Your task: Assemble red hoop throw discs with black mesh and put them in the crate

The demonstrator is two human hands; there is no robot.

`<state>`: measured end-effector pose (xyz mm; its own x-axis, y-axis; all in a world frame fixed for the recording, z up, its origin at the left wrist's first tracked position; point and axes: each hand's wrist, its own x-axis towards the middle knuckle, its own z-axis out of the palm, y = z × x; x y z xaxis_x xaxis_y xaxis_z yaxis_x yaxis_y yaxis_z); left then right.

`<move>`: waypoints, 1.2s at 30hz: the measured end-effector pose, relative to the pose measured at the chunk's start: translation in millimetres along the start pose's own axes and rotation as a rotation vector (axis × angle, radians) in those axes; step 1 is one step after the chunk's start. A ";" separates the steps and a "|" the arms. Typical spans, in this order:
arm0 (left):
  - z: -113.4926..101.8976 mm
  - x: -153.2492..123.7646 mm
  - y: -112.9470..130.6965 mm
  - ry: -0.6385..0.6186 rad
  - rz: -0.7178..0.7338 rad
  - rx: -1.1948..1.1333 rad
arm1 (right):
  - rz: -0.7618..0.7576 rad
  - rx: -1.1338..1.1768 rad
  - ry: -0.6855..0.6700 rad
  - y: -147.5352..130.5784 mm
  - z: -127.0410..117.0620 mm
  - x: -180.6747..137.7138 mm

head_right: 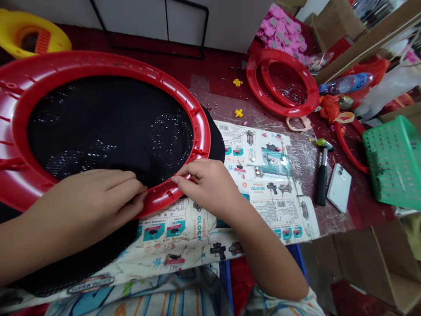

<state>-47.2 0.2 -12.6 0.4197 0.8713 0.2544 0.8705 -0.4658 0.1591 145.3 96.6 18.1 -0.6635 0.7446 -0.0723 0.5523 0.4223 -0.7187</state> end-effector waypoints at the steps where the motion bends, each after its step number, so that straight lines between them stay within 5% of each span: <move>1: -0.1 0.1 -0.1 0.001 0.000 0.005 | 0.010 0.008 0.000 0.3 0.2 0.3; 26: -1.4 -0.1 -1.0 0.003 0.011 0.029 | 0.193 0.120 -0.053 0.8 -1.6 -2.8; 36: -0.3 0.6 -1.2 0.003 0.004 0.005 | -0.173 -0.129 0.013 -2.1 -1.6 -4.3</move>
<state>-48.1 1.2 -12.4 0.4226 0.8689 0.2578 0.8700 -0.4686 0.1531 147.8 93.4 21.0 -0.7481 0.6614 0.0542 0.4910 0.6066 -0.6252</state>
